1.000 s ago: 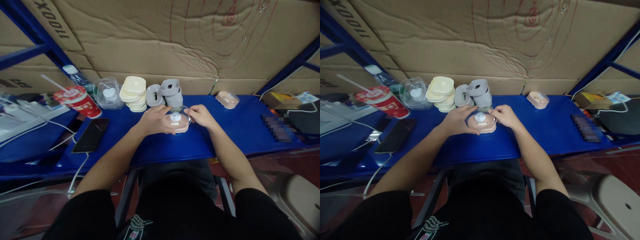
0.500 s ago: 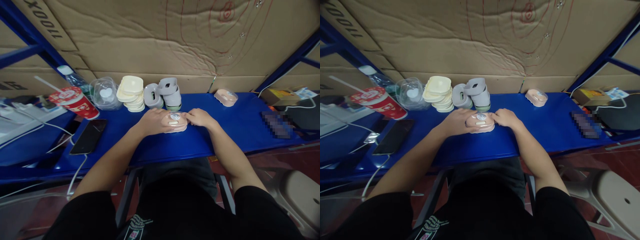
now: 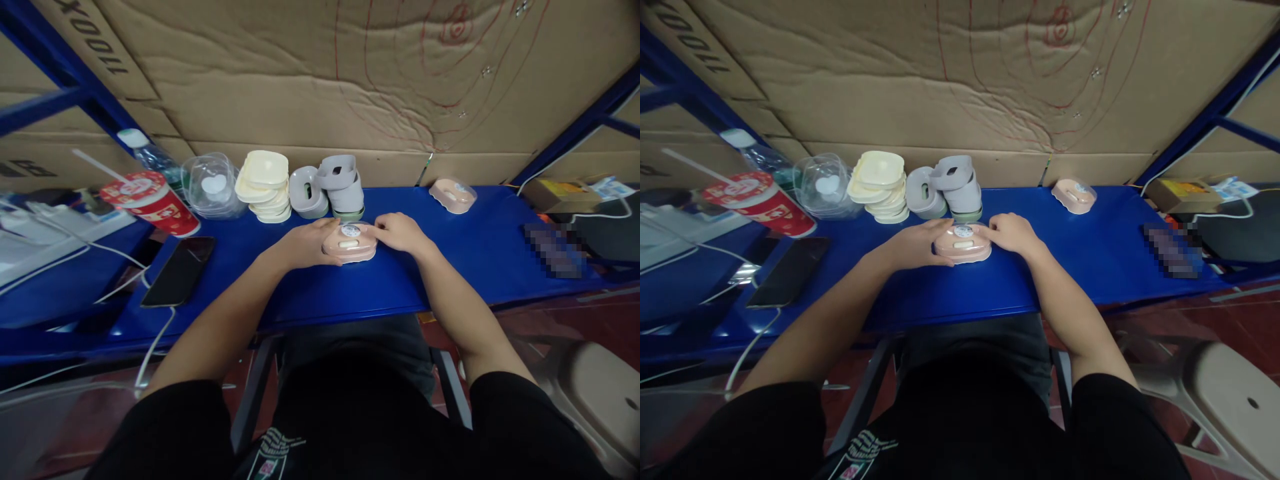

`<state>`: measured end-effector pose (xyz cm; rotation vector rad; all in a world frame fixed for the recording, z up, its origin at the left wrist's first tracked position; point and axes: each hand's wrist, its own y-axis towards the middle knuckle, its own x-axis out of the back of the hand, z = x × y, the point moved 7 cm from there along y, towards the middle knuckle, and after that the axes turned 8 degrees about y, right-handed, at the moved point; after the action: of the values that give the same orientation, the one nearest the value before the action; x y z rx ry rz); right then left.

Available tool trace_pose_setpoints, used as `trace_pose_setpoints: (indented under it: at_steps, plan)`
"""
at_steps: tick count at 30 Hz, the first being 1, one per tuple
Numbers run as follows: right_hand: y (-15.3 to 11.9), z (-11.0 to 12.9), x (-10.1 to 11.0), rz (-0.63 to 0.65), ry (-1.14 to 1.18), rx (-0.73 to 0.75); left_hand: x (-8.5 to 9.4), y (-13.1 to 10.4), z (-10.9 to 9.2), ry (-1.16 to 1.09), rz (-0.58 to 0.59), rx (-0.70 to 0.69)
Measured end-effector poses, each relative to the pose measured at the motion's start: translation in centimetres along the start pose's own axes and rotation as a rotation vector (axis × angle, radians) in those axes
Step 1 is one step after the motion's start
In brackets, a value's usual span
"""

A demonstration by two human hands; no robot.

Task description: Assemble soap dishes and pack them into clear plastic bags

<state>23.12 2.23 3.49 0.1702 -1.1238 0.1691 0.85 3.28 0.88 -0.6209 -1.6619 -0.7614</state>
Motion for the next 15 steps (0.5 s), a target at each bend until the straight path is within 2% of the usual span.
trace_pose_setpoints:
  at_steps: [5, 15]
  plan:
    - [0.03, -0.30, 0.23, -0.020, -0.018, -0.018, -0.20, 0.01, -0.62, 0.021, 0.026, 0.002]
    - [0.11, -0.59, 0.24, -0.060, -0.015, -0.034, -0.26, -0.16, -0.52, 0.011, 0.035, 0.019]
